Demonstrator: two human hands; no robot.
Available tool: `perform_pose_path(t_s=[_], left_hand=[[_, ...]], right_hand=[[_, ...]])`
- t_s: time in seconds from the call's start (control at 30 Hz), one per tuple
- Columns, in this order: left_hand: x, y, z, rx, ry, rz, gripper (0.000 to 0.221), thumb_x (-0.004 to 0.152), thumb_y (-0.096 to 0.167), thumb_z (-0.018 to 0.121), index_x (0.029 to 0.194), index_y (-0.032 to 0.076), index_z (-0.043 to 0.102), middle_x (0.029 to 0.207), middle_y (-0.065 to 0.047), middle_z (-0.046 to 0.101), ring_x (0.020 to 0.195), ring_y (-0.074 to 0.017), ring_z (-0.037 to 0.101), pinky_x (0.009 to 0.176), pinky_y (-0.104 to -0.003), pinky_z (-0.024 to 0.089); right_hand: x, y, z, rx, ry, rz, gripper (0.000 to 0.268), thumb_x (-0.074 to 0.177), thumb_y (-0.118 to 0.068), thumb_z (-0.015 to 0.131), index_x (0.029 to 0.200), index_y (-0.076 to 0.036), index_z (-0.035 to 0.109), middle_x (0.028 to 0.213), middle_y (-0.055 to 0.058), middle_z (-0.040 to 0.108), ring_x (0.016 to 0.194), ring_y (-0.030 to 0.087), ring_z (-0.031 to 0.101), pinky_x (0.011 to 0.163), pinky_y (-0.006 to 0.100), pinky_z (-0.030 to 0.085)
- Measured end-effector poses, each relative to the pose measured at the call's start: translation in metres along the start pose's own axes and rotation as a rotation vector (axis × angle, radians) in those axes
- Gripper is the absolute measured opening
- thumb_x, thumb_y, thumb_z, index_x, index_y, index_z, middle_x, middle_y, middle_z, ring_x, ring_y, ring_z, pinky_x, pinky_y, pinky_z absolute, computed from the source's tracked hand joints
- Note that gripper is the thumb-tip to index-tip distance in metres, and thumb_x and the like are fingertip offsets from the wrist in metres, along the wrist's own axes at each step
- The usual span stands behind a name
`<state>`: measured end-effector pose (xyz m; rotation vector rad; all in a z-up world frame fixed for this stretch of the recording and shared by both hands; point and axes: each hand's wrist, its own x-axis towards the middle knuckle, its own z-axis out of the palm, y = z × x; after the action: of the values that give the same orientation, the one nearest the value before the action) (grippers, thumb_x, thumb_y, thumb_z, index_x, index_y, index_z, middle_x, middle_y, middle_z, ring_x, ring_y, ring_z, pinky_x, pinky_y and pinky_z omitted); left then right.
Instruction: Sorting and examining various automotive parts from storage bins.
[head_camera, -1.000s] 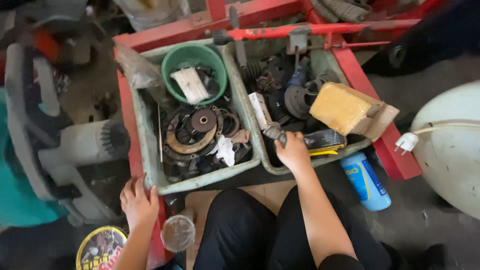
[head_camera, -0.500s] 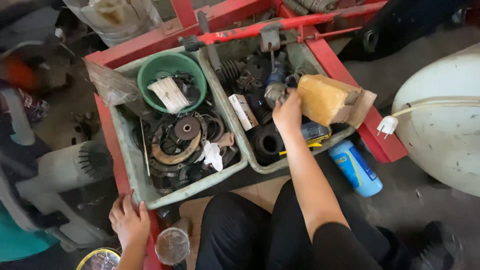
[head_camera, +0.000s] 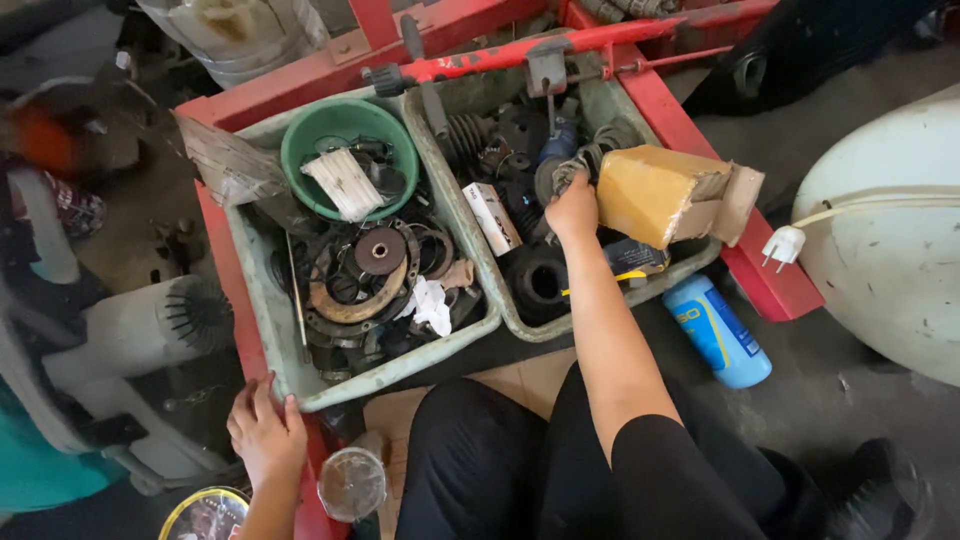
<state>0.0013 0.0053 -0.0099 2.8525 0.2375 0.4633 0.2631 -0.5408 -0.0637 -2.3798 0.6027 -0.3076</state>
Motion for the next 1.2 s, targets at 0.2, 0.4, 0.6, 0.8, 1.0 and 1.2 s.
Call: perform_pose_path(t_s=[0.2, 0.4, 0.6, 0.8, 1.0, 1.2], left_hand=[[0.002, 0.007, -0.006, 0.014, -0.019, -0.028, 0.053, 0.096, 0.030, 0.064, 0.148, 0.022, 0.054, 0.152, -0.014, 0.049, 0.139, -0.0435, 0.044, 0.110, -0.059, 0.040], [0.000, 0.004, -0.004, 0.009, -0.023, -0.043, 0.053, 0.096, 0.031, 0.064, 0.148, 0.022, 0.054, 0.152, -0.013, 0.049, 0.138, -0.0428, 0.045, 0.109, -0.059, 0.041], [0.001, 0.007, -0.006, 0.022, -0.005, -0.024, 0.051, 0.096, 0.030, 0.065, 0.146, 0.020, 0.056, 0.149, -0.015, 0.051, 0.136, -0.0434, 0.047, 0.107, -0.059, 0.042], [0.000, 0.002, -0.004, -0.040, 0.065, 0.066, 0.051, 0.099, 0.028, 0.064, 0.148, 0.016, 0.055, 0.149, -0.017, 0.052, 0.134, -0.0441, 0.048, 0.110, -0.057, 0.043], [0.000, -0.003, 0.004, 0.014, 0.087, 0.038, 0.052, 0.097, 0.029, 0.067, 0.143, 0.010, 0.056, 0.146, -0.018, 0.053, 0.132, -0.0444, 0.049, 0.106, -0.057, 0.044], [0.001, 0.002, -0.003, -0.016, 0.116, 0.061, 0.054, 0.097, 0.029, 0.067, 0.145, 0.007, 0.054, 0.145, -0.020, 0.052, 0.134, -0.0448, 0.047, 0.111, -0.056, 0.040]], right_hand=[[-0.009, -0.022, -0.023, -0.084, -0.039, 0.110, 0.063, 0.078, -0.011, 0.078, 0.127, -0.003, 0.039, 0.118, 0.025, 0.064, 0.110, 0.045, 0.063, 0.089, 0.055, 0.051], [-0.019, -0.019, -0.028, 0.248, 0.220, 0.010, 0.052, 0.081, -0.010, 0.081, 0.118, -0.006, 0.045, 0.104, 0.022, 0.066, 0.101, 0.043, 0.065, 0.089, 0.050, 0.051], [-0.064, -0.021, -0.013, 0.597, 0.243, -0.078, 0.047, 0.079, -0.008, 0.088, 0.110, -0.007, 0.052, 0.099, 0.011, 0.059, 0.094, 0.024, 0.059, 0.087, 0.039, 0.050], [-0.130, -0.066, -0.012, 0.901, 0.077, -0.193, 0.044, 0.084, 0.006, 0.079, 0.111, -0.008, 0.047, 0.101, 0.003, 0.051, 0.097, 0.013, 0.055, 0.088, 0.027, 0.048], [-0.187, -0.099, -0.024, 1.097, -0.147, -0.187, 0.042, 0.087, 0.009, 0.074, 0.111, -0.009, 0.044, 0.101, 0.002, 0.049, 0.094, 0.011, 0.053, 0.084, 0.025, 0.048], [-0.267, -0.106, -0.013, 1.071, -0.266, -0.217, 0.046, 0.083, 0.010, 0.074, 0.113, -0.008, 0.044, 0.104, 0.002, 0.050, 0.101, 0.013, 0.052, 0.093, 0.026, 0.044]])
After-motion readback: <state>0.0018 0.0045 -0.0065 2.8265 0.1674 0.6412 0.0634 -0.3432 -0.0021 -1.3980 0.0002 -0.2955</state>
